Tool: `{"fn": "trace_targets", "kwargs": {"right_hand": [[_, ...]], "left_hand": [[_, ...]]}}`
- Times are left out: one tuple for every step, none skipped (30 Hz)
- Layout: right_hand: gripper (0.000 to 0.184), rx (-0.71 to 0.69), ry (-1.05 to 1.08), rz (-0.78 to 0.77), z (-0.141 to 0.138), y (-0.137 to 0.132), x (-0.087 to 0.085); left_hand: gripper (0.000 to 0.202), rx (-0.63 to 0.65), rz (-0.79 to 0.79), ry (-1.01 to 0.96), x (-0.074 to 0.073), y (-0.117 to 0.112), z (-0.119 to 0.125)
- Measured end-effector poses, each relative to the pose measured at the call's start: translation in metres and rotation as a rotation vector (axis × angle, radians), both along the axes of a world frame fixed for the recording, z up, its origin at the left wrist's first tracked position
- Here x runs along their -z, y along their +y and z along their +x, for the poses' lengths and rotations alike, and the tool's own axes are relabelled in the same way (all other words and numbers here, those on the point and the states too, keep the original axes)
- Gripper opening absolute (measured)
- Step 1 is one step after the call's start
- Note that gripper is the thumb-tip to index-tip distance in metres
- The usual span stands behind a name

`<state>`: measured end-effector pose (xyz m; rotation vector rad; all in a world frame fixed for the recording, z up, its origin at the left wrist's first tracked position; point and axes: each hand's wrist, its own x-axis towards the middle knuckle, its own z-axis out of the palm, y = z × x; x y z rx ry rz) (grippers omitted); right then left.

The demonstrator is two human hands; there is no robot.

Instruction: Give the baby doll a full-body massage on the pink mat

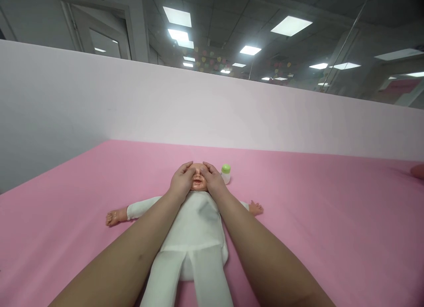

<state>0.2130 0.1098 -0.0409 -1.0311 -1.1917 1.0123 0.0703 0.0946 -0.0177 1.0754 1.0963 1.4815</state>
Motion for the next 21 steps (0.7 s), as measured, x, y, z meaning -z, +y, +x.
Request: {"fn": "trace_targets", "kwargs": {"right_hand": [[0.059,-0.007,0.011,-0.003,0.0000,-0.0001,0.0000],[0.059,-0.013,0.024,-0.008,-0.0001,-0.0004,-0.0002],[0.060,-0.017,0.038,-0.012,-0.0002,-0.0009,-0.0005],[0.060,-0.021,0.051,-0.017,-0.0004,-0.0014,-0.0009],[0.060,-0.024,0.063,-0.020,-0.0005,-0.0019,-0.0014],[0.061,-0.029,0.073,-0.023,-0.0007,-0.0024,-0.0019],[0.061,-0.030,0.081,-0.026,-0.0009,-0.0029,-0.0024],[0.061,-0.033,0.089,-0.027,-0.0011,-0.0033,-0.0030],[0.061,-0.035,0.096,-0.028,-0.0012,-0.0037,-0.0035],[0.061,-0.037,0.106,-0.028,-0.0012,-0.0041,-0.0040],[0.061,-0.039,0.120,-0.029,-0.0013,-0.0045,-0.0045],[0.061,-0.043,0.139,-0.034,-0.0013,-0.0050,-0.0051],[0.061,-0.048,0.162,-0.041,-0.0014,-0.0056,-0.0057],[0.060,-0.058,0.187,-0.049,-0.0015,-0.0064,-0.0063],[0.060,-0.067,0.213,-0.059,-0.0016,-0.0073,-0.0069],[0.060,-0.078,0.236,-0.067,-0.0017,-0.0082,-0.0074],[0.059,-0.088,0.257,-0.071,-0.0017,-0.0089,-0.0078],[0.058,-0.097,0.276,-0.073,-0.0017,-0.0094,-0.0080],[0.057,-0.107,0.293,-0.075,-0.0013,-0.0096,-0.0078],[0.057,-0.114,0.307,-0.076,-0.0006,-0.0094,-0.0074],[0.057,-0.123,0.316,-0.078,0.0007,-0.0089,-0.0067]], "left_hand": [[0.051,-0.002,-0.003,-0.006,0.0002,0.0005,0.0001],[0.050,-0.003,-0.005,-0.012,0.0005,0.0009,0.0002],[0.049,-0.004,-0.008,-0.018,0.0007,0.0012,0.0002],[0.048,-0.003,-0.009,-0.024,0.0010,0.0014,0.0002],[0.048,-0.001,-0.009,-0.028,0.0012,0.0015,0.0001],[0.047,0.000,-0.007,-0.031,0.0013,0.0015,0.0000],[0.046,0.000,-0.007,-0.033,0.0013,0.0016,-0.0002],[0.046,0.000,-0.007,-0.033,0.0013,0.0016,-0.0004],[0.046,0.000,-0.008,-0.031,0.0012,0.0017,-0.0006],[0.046,0.000,-0.010,-0.030,0.0012,0.0017,-0.0008],[0.047,0.000,-0.015,-0.029,0.0012,0.0019,-0.0010],[0.047,0.002,-0.021,-0.029,0.0013,0.0020,-0.0012],[0.048,0.002,-0.028,-0.032,0.0015,0.0021,-0.0014],[0.048,0.003,-0.034,-0.037,0.0018,0.0022,-0.0015],[0.048,0.004,-0.040,-0.045,0.0022,0.0024,-0.0015],[0.047,0.005,-0.045,-0.056,0.0026,0.0025,-0.0015],[0.048,0.008,-0.049,-0.069,0.0031,0.0027,-0.0013],[0.048,0.011,-0.052,-0.082,0.0035,0.0029,-0.0011],[0.048,0.013,-0.054,-0.094,0.0039,0.0032,-0.0009],[0.048,0.013,-0.055,-0.103,0.0043,0.0035,-0.0007],[0.049,0.013,-0.054,-0.110,0.0047,0.0038,-0.0006]]}}
